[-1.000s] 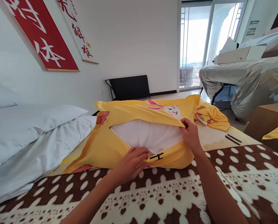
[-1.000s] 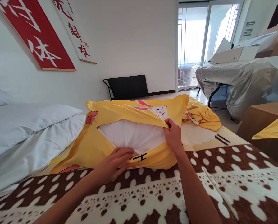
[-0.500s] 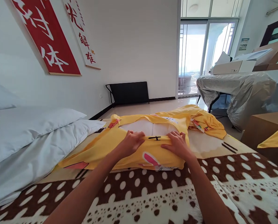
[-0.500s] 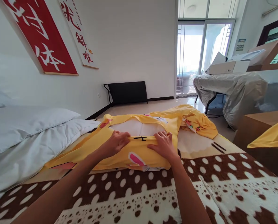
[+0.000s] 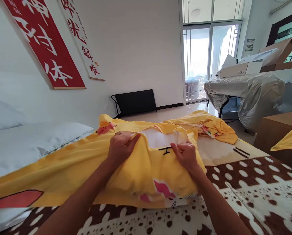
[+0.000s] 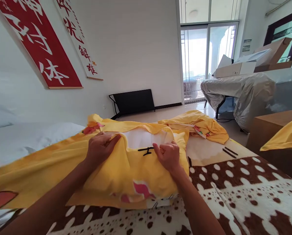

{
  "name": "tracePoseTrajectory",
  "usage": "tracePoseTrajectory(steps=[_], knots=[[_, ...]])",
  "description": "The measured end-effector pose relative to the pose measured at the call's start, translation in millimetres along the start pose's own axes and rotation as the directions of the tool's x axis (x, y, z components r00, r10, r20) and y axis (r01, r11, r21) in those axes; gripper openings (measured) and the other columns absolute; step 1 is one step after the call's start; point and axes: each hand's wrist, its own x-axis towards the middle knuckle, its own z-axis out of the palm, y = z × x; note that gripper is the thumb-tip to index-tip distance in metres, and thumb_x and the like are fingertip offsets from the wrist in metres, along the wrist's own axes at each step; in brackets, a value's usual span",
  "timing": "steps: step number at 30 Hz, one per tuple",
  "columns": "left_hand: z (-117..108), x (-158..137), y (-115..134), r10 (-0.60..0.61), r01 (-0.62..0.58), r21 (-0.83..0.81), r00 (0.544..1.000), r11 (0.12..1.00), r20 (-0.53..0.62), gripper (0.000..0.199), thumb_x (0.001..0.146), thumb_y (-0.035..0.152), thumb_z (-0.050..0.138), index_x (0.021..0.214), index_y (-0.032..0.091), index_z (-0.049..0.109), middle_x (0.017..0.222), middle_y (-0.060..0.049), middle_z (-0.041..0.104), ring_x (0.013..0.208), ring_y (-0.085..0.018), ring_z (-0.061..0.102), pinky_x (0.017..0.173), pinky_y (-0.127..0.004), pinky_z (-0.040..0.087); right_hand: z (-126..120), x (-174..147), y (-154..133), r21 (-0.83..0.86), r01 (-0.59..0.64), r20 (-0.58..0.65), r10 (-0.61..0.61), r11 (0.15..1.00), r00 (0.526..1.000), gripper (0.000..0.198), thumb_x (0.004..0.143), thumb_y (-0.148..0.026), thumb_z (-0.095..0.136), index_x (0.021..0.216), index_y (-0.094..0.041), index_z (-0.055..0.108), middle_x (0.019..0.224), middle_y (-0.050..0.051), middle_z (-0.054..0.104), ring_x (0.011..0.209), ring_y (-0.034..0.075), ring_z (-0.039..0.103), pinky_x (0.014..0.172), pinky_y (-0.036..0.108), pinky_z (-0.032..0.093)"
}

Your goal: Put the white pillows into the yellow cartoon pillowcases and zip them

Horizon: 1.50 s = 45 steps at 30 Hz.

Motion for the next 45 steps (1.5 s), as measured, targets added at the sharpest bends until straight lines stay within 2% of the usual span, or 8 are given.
tracePoseTrajectory(steps=[6,14,17,19,22,24,37,45], knots=[[-22.8,-21.2,37.9,0.247,-0.253,0.019,0.957,0.967,0.151,0.049,0.090,0.030,0.045,0.044,0.017,0.039,0.038,0.006,0.037,0.039,-0.008,0.027,0.054,-0.026,0.028,-6.6,-14.3,-43.2,0.191,0.197,-0.038,-0.194,0.962,0.980,0.054,0.088,-0.034,0.051,0.046,-0.017,0.023,0.043,-0.007,0.024,0.044,0.006,0.022,0.055,0.026,0.023],[-65.9,-64.7,22.4,0.159,-0.163,0.118,0.986,0.980,0.043,0.047,0.088,0.027,0.046,0.043,0.018,0.033,0.037,0.005,0.034,0.041,-0.009,0.027,0.054,-0.024,0.031,-80.5,3.0,-30.1,0.255,0.264,-0.320,-0.177,0.930,0.931,0.048,0.090,-0.025,0.047,0.051,-0.019,0.020,0.051,-0.006,0.019,0.048,0.008,0.020,0.054,0.028,0.022],[-71.2,-75.5,12.1,0.037,-0.065,0.120,0.973,0.991,0.226,0.047,0.087,0.037,0.045,0.046,0.018,0.036,0.040,0.004,0.040,0.043,-0.010,0.029,0.055,-0.026,0.031,-75.8,2.0,-29.1,0.156,0.214,-0.093,-0.201,0.964,0.975,0.048,0.090,-0.032,0.045,0.051,-0.019,0.021,0.048,-0.006,0.022,0.048,0.009,0.022,0.056,0.027,0.024],[-74.8,-86.2,-9.3,-0.127,0.081,0.120,0.884,0.989,0.450,0.045,0.085,0.046,0.045,0.050,0.019,0.042,0.045,0.002,0.047,0.051,-0.013,0.040,0.057,-0.026,0.032,-67.0,2.6,-19.1,0.031,0.187,0.225,-0.190,0.982,0.956,0.048,0.090,-0.040,0.045,0.050,-0.019,0.026,0.047,-0.005,0.029,0.050,0.010,0.027,0.060,0.027,0.028],[-78.8,-108.1,-49.4,-0.276,0.302,0.077,0.703,0.950,0.656,0.044,0.083,0.055,0.043,0.057,0.019,0.044,0.054,0.001,0.051,0.060,-0.016,0.047,0.059,-0.025,0.035,-62.9,7.5,5.9,-0.088,0.214,0.614,-0.117,0.973,0.781,0.043,0.086,-0.050,0.047,0.056,-0.019,0.043,0.058,0.000,0.049,0.062,0.014,0.041,0.067,0.028,0.033],[-76.9,-120.6,-64.9,-0.325,0.425,0.015,0.667,0.905,0.670,0.046,0.082,0.057,0.040,0.056,0.019,0.039,0.055,0.002,0.046,0.057,-0.014,0.043,0.057,-0.025,0.034,-67.0,12.5,20.1,-0.114,0.195,0.716,-0.055,0.974,0.696,0.041,0.083,-0.054,0.048,0.062,-0.019,0.049,0.067,0.002,0.055,0.069,0.016,0.046,0.066,0.027,0.033],[-47.4,-70.1,4.8,-0.081,0.336,-0.446,0.862,0.830,0.500,0.044,0.090,0.041,0.031,0.053,0.019,0.022,0.048,0.005,0.027,0.051,-0.010,0.022,0.059,-0.028,0.031,-20.3,28.8,-64.6,0.066,0.390,0.768,-0.296,0.919,0.568,0.046,0.096,-0.038,0.034,0.059,-0.017,0.051,0.055,0.000,0.053,0.053,0.010,0.040,0.057,0.026,0.028],[-15.3,-115.8,-27.2,-0.181,0.456,-0.445,0.827,0.771,0.533,0.044,0.091,0.041,0.031,0.054,0.020,0.020,0.050,0.004,0.024,0.051,-0.010,0.027,0.053,-0.025,0.029,27.3,15.1,-52.9,0.036,0.454,0.790,-0.304,0.890,0.533,0.045,0.095,-0.034,0.039,0.059,-0.017,0.058,0.056,0.001,0.060,0.049,0.009,0.045,0.054,0.026,0.026]])
